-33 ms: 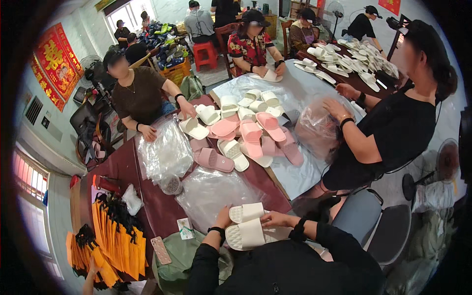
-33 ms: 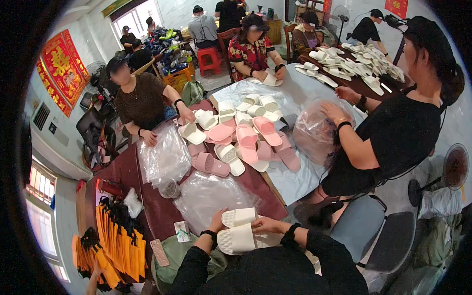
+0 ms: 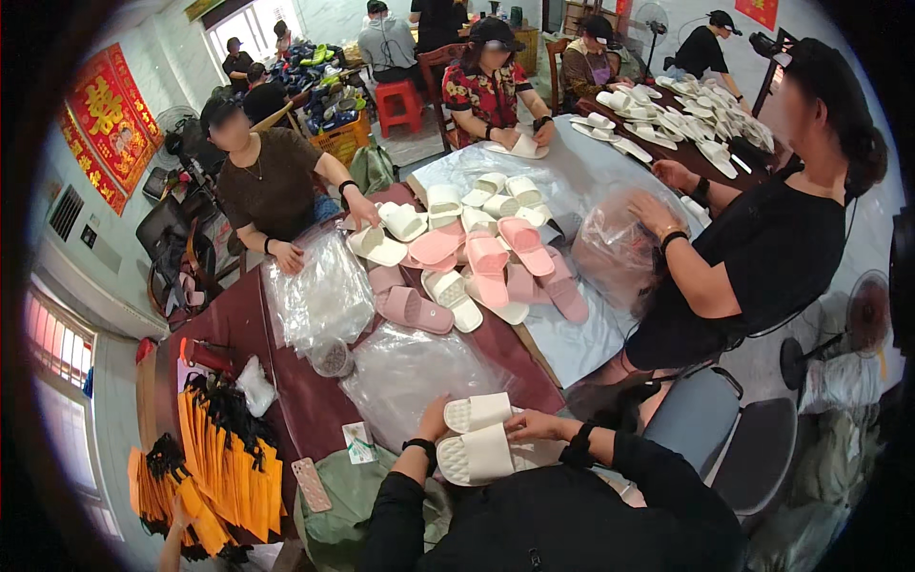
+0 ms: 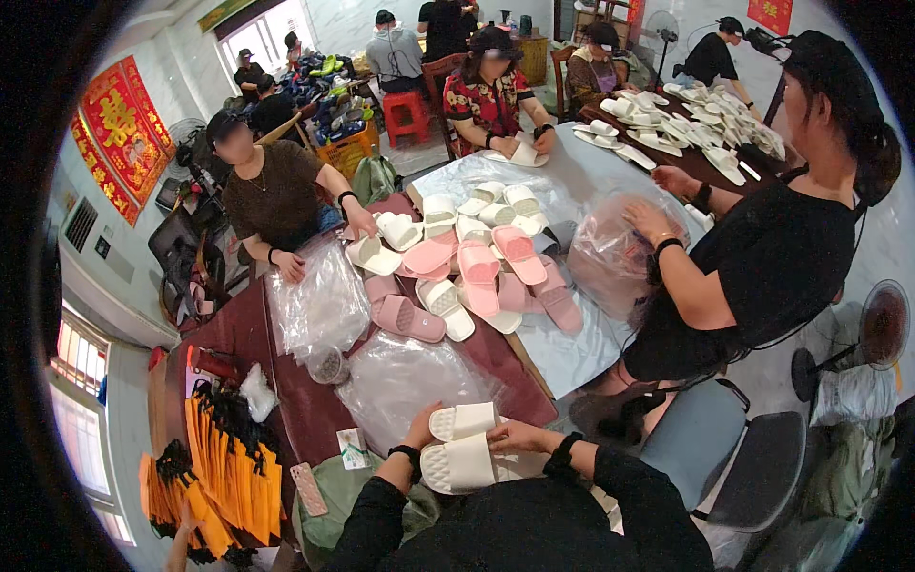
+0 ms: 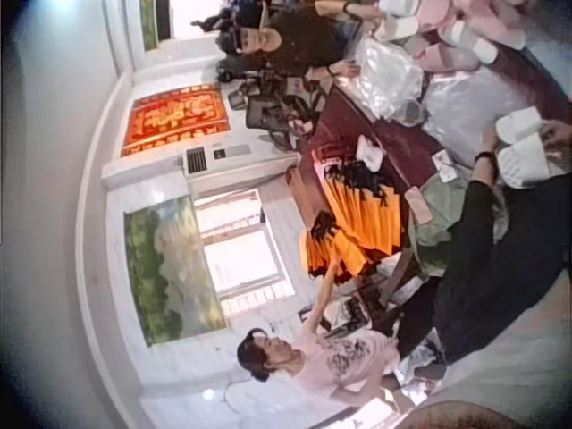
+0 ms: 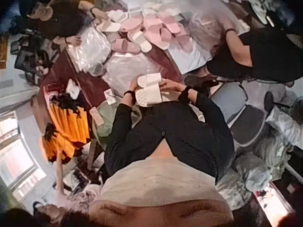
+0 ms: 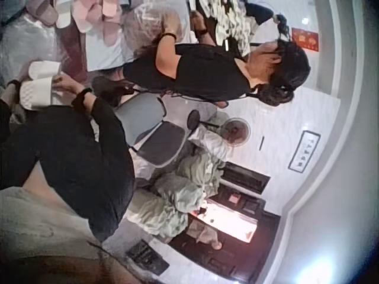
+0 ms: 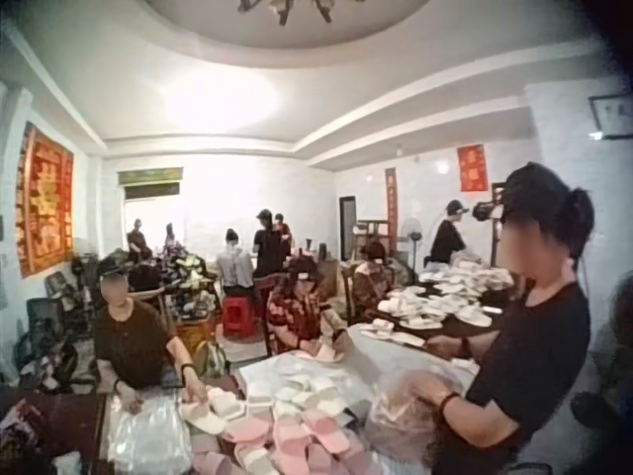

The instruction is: Packing slippers and slides into individual and larger plastic bags for shipping.

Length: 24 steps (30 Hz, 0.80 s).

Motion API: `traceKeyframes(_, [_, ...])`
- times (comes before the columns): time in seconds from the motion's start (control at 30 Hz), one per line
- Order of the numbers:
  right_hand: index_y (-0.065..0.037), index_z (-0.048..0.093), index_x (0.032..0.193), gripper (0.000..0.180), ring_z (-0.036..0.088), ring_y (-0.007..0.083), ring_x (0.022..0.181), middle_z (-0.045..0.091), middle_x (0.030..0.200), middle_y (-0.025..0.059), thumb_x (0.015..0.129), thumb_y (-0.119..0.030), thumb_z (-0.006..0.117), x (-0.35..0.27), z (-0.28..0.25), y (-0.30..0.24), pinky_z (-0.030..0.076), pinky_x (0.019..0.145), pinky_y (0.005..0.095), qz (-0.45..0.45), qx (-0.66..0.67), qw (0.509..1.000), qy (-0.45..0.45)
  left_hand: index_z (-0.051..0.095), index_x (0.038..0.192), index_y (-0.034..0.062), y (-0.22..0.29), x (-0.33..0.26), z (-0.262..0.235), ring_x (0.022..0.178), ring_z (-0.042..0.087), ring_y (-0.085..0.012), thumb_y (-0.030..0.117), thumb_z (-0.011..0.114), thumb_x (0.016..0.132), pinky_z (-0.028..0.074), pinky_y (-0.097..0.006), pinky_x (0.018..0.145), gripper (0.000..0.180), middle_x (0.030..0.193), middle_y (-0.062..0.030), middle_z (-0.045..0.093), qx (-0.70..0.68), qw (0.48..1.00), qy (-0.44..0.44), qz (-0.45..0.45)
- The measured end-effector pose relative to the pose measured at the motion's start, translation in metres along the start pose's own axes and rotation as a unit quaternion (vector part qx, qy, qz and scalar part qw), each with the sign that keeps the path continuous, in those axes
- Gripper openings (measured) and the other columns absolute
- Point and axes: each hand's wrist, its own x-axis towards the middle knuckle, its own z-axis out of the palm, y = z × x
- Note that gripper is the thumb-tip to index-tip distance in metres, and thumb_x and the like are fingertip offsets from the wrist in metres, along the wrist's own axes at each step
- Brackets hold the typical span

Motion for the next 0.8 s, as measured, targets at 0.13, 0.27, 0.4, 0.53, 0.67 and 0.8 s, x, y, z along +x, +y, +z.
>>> traceKeyframes(0.13, [-0.003, 0.057, 0.113, 0.034, 0.05, 0.0086, 0.089, 0.06, 0.1, 0.0013, 0.082, -0.016, 0.06, -0.001, -0.015, 0.01, 0.04, 0.081, 0.0245, -0.03, -0.065, 0.997, 0.004, 0.061, 0.106, 0.0056, 0.005, 0.025, -0.002, 0.098, 0.058, -0.0258, 0.025, 0.054, 0.084, 0.043, -0.032, 0.084, 0.03, 0.105, -0.0159, 0.06, -0.34, 0.934, 0.004, -0.108])
traceKeyframes(0.27, [-0.004, 0.056, 0.114, 0.036, 0.051, 0.0098, 0.091, 0.061, 0.104, 0.0033, 0.082, -0.017, 0.061, -0.007, -0.024, 0.011, 0.04, 0.083, 0.0254, -0.028, -0.056, 0.998, -0.009, 0.059, 0.109, 0.0033, 0.014, 0.04, -0.012, 0.086, 0.059, -0.0141, 0.023, 0.051, 0.088, 0.045, -0.026, 0.077, 0.03, 0.097, -0.011, 0.065, -0.43, 0.882, -0.021, -0.189])
traceKeyframes(0.4, [-0.004, 0.056, 0.114, 0.036, 0.051, 0.0105, 0.093, 0.061, 0.105, 0.0044, 0.082, -0.018, 0.061, -0.011, -0.037, 0.013, 0.04, 0.084, 0.0266, -0.047, -0.037, 0.998, -0.025, 0.054, 0.117, 0.0057, 0.035, 0.06, -0.024, 0.086, 0.056, -0.0114, 0.022, 0.048, 0.09, 0.044, -0.025, 0.078, 0.033, 0.099, -0.008, 0.063, -0.459, 0.867, -0.028, -0.192])
traceKeyframes(0.53, [-0.003, 0.057, 0.113, 0.035, 0.053, 0.0113, 0.092, 0.061, 0.104, 0.0046, 0.082, -0.019, 0.061, -0.016, -0.043, 0.008, 0.04, 0.083, 0.0265, -0.058, -0.065, 0.996, -0.022, 0.051, 0.121, 0.0094, 0.035, 0.074, -0.027, 0.094, 0.058, -0.0198, 0.022, 0.045, 0.09, 0.044, -0.029, 0.081, 0.033, 0.105, -0.0124, 0.061, -0.34, 0.932, 0.042, -0.115])
traceKeyframes(0.67, [-0.002, 0.058, 0.109, 0.032, 0.054, 0.0109, 0.083, 0.063, 0.095, 0.0054, 0.083, -0.021, 0.059, -0.026, -0.051, 0.015, 0.042, 0.078, 0.0258, -0.088, -0.099, 0.99, 0.041, 0.051, 0.121, 0.0104, 0.056, 0.088, -0.039, 0.097, 0.057, -0.0295, 0.017, 0.043, 0.089, 0.045, -0.035, 0.081, 0.033, 0.105, -0.0158, 0.06, -0.266, 0.958, 0.1, -0.048])
traceKeyframes(0.8, [-0.002, 0.061, 0.103, 0.028, 0.056, 0.0123, 0.082, 0.065, 0.091, 0.0056, 0.082, -0.021, 0.058, -0.032, -0.061, 0.03, 0.044, 0.075, 0.0281, -0.024, -0.116, 0.984, 0.134, 0.048, 0.119, 0.0059, 0.1, 0.081, -0.058, 0.088, 0.057, -0.0334, 0.008, 0.044, 0.082, 0.047, -0.04, 0.075, 0.037, 0.104, -0.0168, 0.059, -0.037, 0.998, 0.047, 0.035])
